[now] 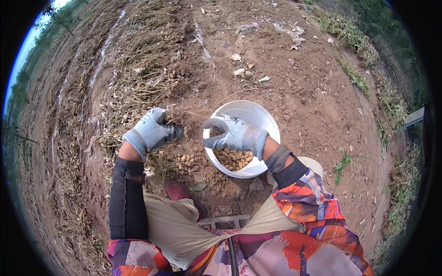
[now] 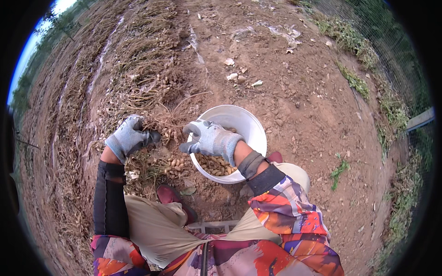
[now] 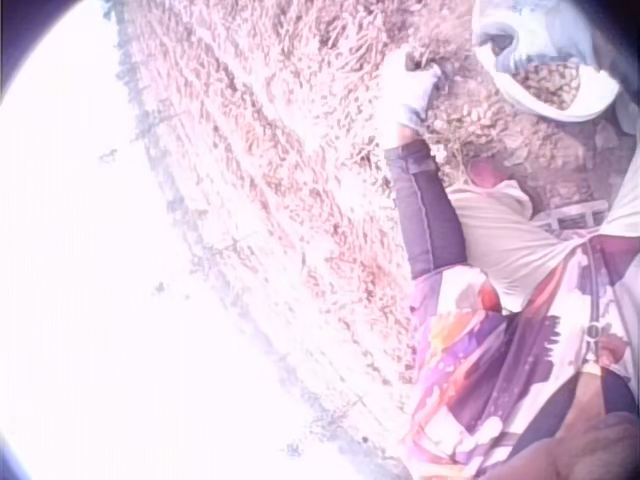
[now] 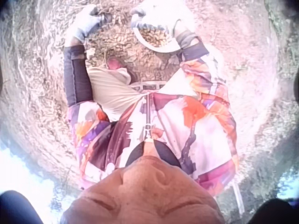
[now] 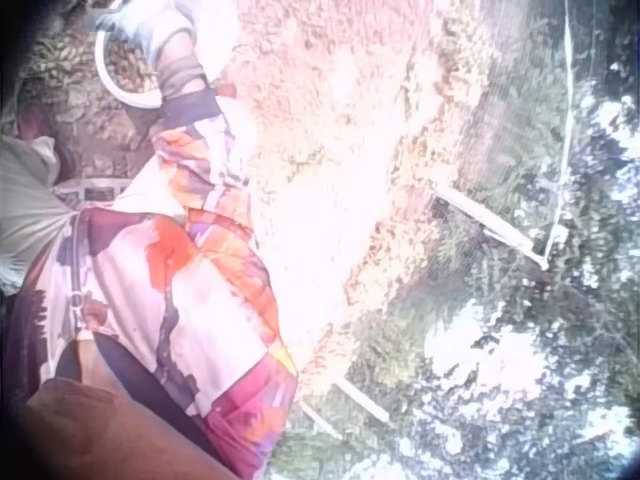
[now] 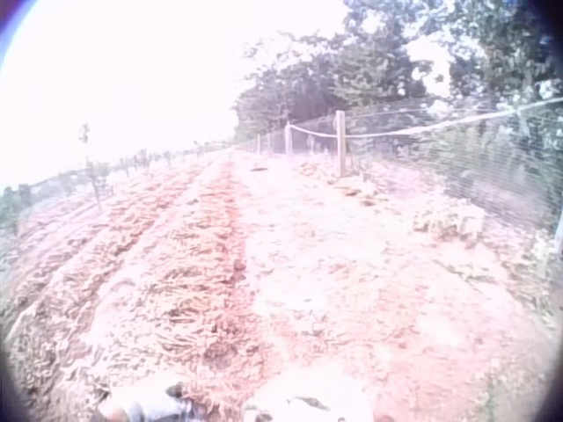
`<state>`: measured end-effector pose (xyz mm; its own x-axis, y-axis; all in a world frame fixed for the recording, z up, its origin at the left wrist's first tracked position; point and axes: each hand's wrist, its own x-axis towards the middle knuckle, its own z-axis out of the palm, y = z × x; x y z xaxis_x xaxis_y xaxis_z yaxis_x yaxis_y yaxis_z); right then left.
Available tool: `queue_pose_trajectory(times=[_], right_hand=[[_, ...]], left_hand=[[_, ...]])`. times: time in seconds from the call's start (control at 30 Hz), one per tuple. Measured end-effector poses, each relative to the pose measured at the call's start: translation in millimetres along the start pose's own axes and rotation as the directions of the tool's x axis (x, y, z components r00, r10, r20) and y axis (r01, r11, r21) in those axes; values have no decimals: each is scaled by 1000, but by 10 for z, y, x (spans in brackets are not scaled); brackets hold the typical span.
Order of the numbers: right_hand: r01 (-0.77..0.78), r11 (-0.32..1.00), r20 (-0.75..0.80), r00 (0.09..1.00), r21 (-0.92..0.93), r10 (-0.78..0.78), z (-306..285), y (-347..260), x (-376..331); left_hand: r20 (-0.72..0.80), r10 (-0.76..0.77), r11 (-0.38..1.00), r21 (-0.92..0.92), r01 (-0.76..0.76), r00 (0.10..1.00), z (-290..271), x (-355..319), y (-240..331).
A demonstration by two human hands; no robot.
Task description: The person kneels in a garden bed and pulls up peanut plants by hand, shaking off soil and detaching the peanut pods from the roots. The pods are collected into a white bucket placed between the legs.
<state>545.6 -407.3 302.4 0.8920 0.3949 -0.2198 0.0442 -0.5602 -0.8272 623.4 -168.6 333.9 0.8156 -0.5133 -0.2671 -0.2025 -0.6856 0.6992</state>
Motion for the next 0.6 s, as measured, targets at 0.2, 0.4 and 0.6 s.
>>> queue_pose_trajectory(times=[0.2,0.4,0.6], right_hand=[[169,747,-139,985,643,-103,461,-166,249],[-117,654,151,989,748,4,488,-338,309],[-136,547,192,980,826,-46,602,-323,382]], left_hand=[[54,42,937,-350,-20,998,-11,39,18],[-66,-114,959,-268,93,991,5,32,128],[-92,-138,956,-273,108,986,215,84,188]])
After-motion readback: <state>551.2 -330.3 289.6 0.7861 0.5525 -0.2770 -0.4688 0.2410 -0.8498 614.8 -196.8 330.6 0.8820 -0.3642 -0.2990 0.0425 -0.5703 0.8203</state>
